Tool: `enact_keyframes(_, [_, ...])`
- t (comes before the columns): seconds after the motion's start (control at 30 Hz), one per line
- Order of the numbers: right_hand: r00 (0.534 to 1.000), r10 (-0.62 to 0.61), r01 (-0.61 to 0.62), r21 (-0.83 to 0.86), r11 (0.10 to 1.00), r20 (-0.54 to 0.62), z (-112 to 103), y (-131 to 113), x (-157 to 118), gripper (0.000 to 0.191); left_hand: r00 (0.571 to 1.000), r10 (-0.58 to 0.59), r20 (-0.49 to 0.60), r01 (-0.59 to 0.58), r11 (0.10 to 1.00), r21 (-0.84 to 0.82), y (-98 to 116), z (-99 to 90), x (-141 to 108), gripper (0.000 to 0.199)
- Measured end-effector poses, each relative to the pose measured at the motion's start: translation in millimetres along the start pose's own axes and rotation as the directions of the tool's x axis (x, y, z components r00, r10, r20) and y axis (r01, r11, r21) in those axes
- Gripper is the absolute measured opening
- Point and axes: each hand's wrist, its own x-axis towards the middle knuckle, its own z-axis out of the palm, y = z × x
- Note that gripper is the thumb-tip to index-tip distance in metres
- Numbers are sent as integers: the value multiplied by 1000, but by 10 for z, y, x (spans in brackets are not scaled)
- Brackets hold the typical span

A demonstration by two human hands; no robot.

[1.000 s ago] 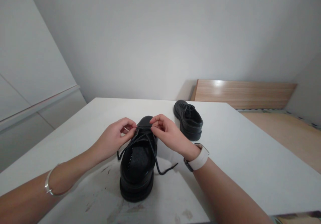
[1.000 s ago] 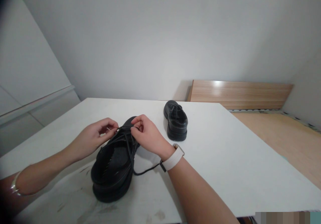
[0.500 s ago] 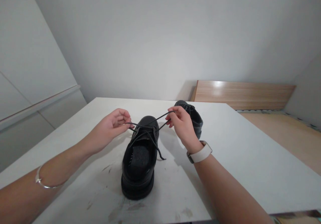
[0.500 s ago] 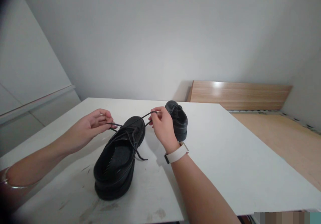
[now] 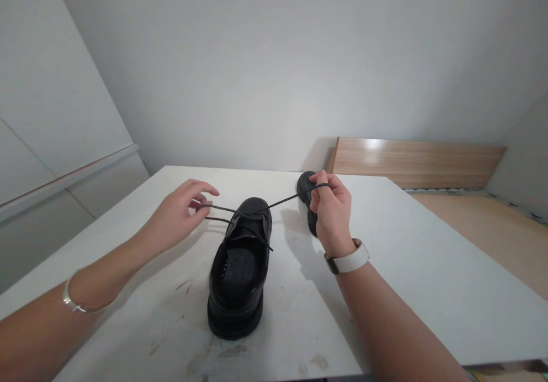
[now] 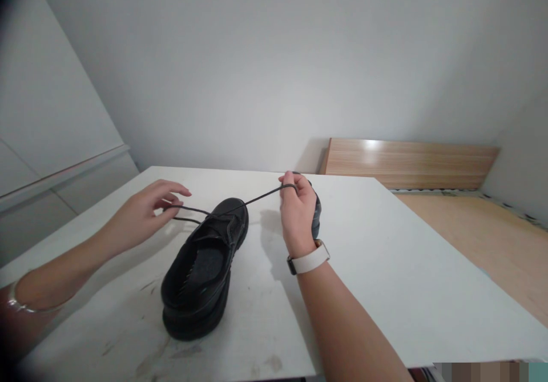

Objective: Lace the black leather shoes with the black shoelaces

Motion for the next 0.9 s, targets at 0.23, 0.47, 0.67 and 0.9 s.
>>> enact_keyframes(0.23, [973,223,-230,278,933,56,21,-48,14,23,937,-241,252,348,688,-637,55,-106,-18,15])
enact_keyframes(0.47, [918,25,-173,343,923,395,59,-94,-85,18,881,-323,346,451,357,-818,113,-212,-2,16])
enact_keyframes(0.67, [874,-45,-167,387,907,484,67,-138,-148,28,958,-259,123,254,566,-785,80,-244,-16,21])
enact_keyframes(0.9, [871,-49,-132,329,935,489,60,-158,-177,35,935,-332,127,303,556,-774,191,-264,-43,23])
